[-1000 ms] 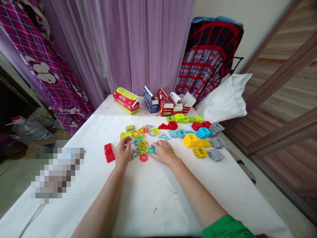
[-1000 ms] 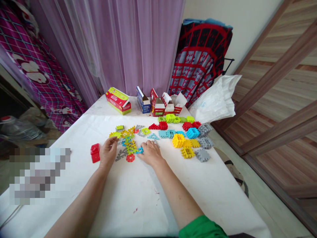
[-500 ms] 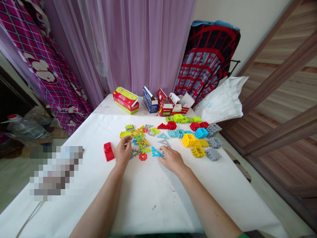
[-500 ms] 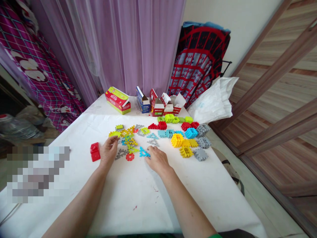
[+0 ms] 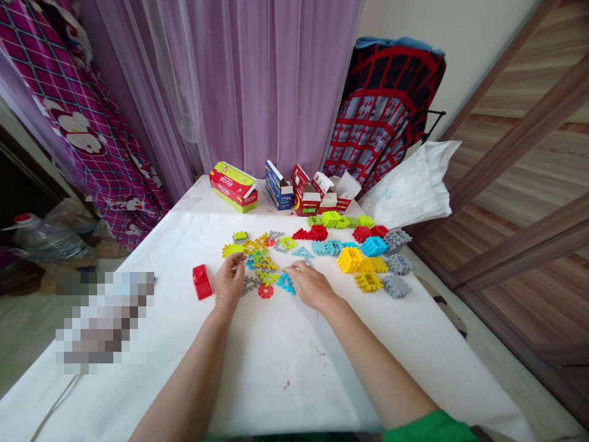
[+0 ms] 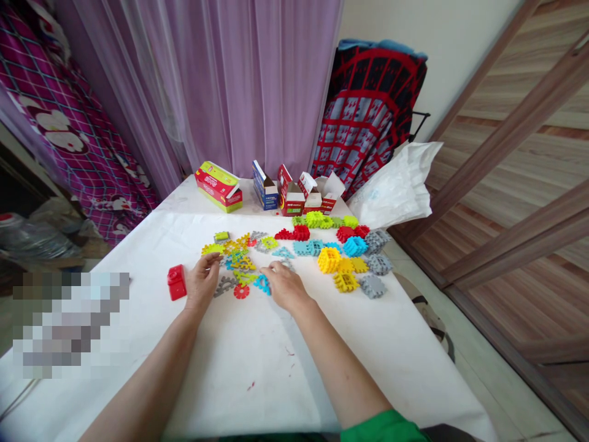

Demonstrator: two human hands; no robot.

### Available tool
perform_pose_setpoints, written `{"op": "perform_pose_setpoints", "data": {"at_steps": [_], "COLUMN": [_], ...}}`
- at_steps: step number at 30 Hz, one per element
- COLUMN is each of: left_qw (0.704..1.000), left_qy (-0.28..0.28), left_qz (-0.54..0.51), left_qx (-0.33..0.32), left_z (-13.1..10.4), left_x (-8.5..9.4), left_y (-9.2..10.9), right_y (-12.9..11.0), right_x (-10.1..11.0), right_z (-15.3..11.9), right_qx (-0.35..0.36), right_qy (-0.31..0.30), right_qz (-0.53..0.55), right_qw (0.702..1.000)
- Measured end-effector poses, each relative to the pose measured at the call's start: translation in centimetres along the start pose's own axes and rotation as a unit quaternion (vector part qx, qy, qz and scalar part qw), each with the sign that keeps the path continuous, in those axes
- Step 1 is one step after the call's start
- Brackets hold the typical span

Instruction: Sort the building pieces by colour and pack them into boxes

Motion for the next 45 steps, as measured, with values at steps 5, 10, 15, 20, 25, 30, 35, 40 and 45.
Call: {"op": "perform_pose_setpoints", "data": {"at_steps": [5, 10, 15, 20, 25, 30, 35, 40, 45], "left_qw": [1.0, 1.0, 1.0, 1.0, 1.0, 1.0, 1.0, 1.0, 1.0], "left_qy": [0.008, 0.008, 0.006, 0.0, 0.001, 0.002, 0.004, 0.006, 0.008], "left_qz": [-0.009, -0.008, -0.003, 0.002, -0.008, -0.014, -0.014, -0.02, -0.016], "left_qx": [0.001, 0.002, 0.001, 0.004, 0.003, 0.01, 0.008, 0.007, 0.001], "left_z": [0.0, 0.0, 0.0, -0.1, 0.0, 0.0, 0.0, 0.1, 0.2], "left_x": [0.1, 0.1, 0.0, -0.1, 0.0, -0.1, 0.0, 0.1, 0.1], "left_y": [0.3, 0.3, 0.2, 0.1, -0.1, 0.0, 0.1, -0.2, -0.2], "right_y": [0.0, 1.0, 2.2, 4.9, 8.2, 8.5, 8.9, 9.1, 9.0], "right_x": [0.3, -0.2, -0.9, 1.0, 2.6, 1.6, 0.9, 0.8, 0.7], "right_z": [1.3, 1.0, -0.2, 0.2, 2.3, 3.7, 4.0, 4.0, 4.3], "right_qx": [0.056, 0.057, 0.029, -0.066, -0.162, -0.146, -0.145, -0.144, -0.146], "right_qy": [-0.035, -0.043, -0.045, 0.013, 0.037, 0.028, 0.022, 0.02, 0.014], "right_qz": [-0.042, -0.049, -0.061, -0.066, -0.081, -0.088, -0.098, -0.094, -0.096], "right_qw": [0.997, 0.996, 0.997, 0.996, 0.983, 0.985, 0.984, 0.985, 0.984]}}
Point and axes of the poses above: each hand's wrist, its own z-axis towards the middle knuckle, its own x-axis out of the back of the hand, y = z × x, the point moved 7 cm from there along z, towards the middle knuckle, and after that the axes turned 8 degrees about -z, right-handed, at the moved point
